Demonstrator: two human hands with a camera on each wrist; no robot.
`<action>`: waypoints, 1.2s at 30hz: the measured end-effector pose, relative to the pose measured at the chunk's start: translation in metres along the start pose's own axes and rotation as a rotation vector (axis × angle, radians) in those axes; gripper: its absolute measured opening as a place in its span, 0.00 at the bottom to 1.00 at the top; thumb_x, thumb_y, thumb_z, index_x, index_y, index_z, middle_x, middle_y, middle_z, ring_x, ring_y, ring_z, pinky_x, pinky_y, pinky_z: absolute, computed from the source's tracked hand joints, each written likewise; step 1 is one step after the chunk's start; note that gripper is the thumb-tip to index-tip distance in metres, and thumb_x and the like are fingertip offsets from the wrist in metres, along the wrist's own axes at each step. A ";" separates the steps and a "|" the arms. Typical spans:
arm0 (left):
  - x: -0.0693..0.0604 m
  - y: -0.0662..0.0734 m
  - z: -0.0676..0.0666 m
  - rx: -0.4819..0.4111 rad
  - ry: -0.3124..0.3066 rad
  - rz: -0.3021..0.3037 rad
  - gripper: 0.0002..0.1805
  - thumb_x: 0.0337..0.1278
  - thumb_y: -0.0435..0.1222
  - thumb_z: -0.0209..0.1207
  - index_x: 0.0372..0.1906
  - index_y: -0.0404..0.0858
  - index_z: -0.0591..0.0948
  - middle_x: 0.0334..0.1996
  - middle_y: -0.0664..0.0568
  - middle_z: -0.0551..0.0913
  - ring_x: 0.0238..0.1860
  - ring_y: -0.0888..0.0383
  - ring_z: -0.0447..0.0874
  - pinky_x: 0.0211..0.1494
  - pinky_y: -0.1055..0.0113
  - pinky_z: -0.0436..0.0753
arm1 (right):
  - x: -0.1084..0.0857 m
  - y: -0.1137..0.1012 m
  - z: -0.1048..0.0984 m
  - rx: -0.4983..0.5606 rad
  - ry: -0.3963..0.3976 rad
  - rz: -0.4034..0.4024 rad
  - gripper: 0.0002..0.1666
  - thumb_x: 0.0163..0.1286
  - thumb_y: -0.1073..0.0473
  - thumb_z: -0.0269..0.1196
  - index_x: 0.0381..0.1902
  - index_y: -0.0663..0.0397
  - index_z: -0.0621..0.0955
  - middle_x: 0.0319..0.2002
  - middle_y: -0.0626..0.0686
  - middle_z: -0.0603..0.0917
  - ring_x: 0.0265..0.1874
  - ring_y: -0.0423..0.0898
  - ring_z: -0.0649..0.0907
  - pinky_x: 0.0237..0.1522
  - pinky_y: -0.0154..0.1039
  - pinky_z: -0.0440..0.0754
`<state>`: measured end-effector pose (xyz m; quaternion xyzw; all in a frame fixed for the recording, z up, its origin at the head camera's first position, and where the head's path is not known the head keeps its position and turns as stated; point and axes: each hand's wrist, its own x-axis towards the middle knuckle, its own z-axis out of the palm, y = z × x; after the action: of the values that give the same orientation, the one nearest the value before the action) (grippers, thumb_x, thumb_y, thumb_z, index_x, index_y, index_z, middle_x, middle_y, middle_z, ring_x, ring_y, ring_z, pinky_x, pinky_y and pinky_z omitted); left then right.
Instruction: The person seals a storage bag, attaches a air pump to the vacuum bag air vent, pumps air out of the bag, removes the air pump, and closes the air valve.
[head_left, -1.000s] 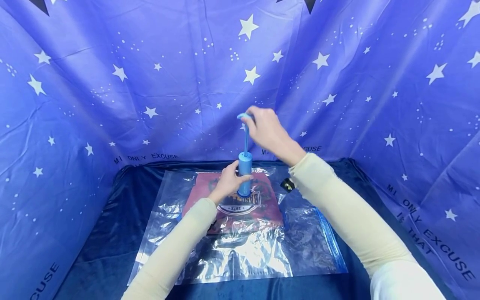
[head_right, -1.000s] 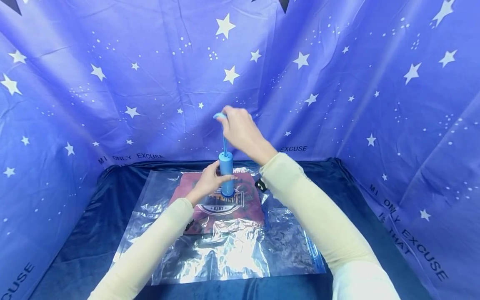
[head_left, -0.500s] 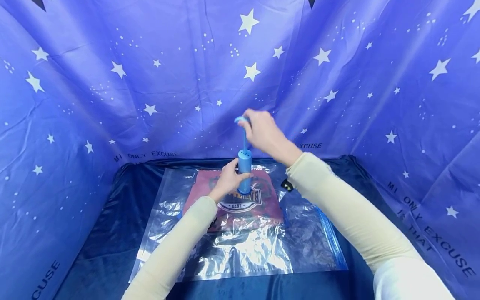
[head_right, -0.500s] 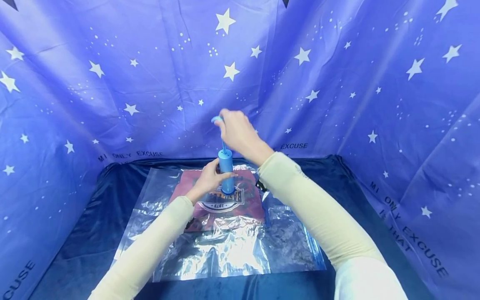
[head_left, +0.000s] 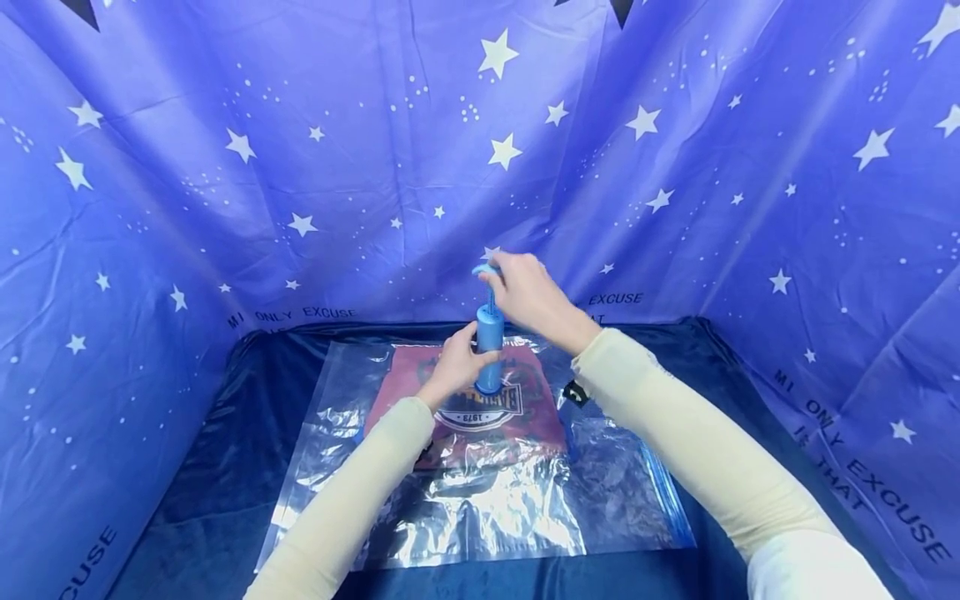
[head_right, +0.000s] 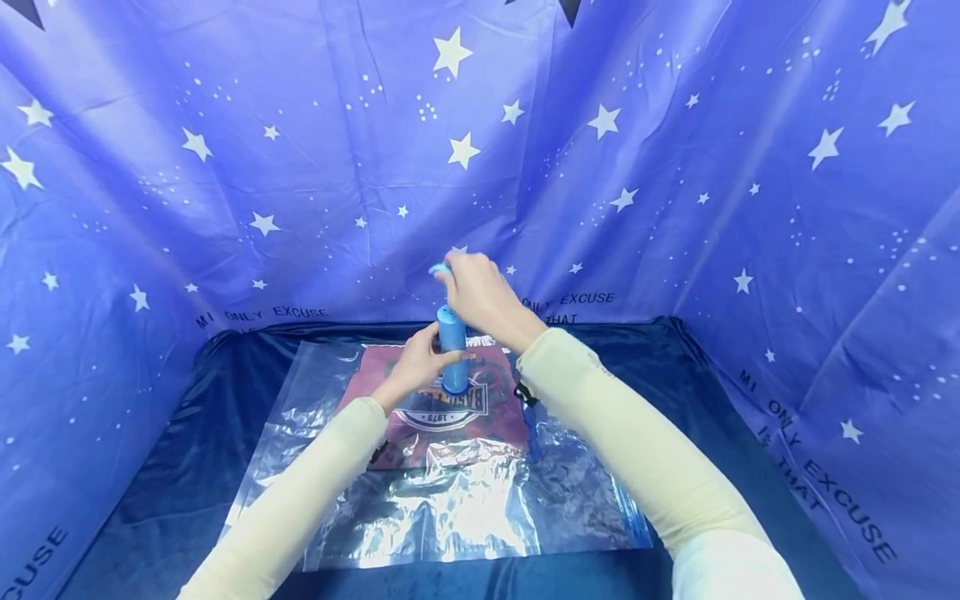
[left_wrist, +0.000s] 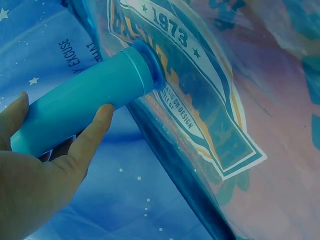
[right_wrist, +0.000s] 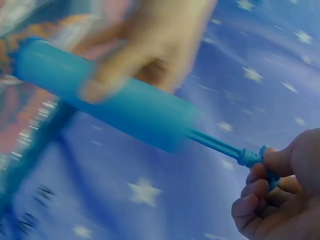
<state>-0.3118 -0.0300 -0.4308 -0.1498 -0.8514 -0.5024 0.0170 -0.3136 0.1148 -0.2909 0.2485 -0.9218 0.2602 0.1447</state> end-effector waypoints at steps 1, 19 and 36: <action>0.000 0.000 0.000 -0.001 0.000 0.000 0.25 0.67 0.38 0.72 0.64 0.36 0.78 0.53 0.41 0.86 0.47 0.46 0.88 0.50 0.52 0.86 | 0.004 -0.005 -0.009 0.013 0.025 -0.005 0.13 0.83 0.59 0.58 0.49 0.65 0.83 0.31 0.57 0.83 0.21 0.46 0.76 0.24 0.41 0.77; 0.001 -0.002 0.000 -0.008 -0.016 -0.002 0.27 0.67 0.38 0.71 0.67 0.37 0.77 0.55 0.40 0.85 0.49 0.46 0.89 0.51 0.52 0.86 | 0.002 -0.003 -0.002 -0.021 0.063 -0.022 0.12 0.83 0.58 0.59 0.48 0.64 0.82 0.30 0.55 0.83 0.24 0.49 0.80 0.28 0.42 0.81; 0.002 0.000 0.000 -0.006 -0.002 0.001 0.24 0.67 0.40 0.72 0.62 0.37 0.78 0.54 0.42 0.85 0.49 0.46 0.88 0.51 0.51 0.86 | 0.015 -0.015 -0.031 0.059 0.133 -0.027 0.16 0.84 0.56 0.58 0.53 0.63 0.84 0.31 0.55 0.84 0.21 0.47 0.75 0.26 0.41 0.76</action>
<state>-0.3137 -0.0295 -0.4310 -0.1508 -0.8497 -0.5049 0.0160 -0.3135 0.1151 -0.2529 0.2475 -0.8985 0.3013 0.2017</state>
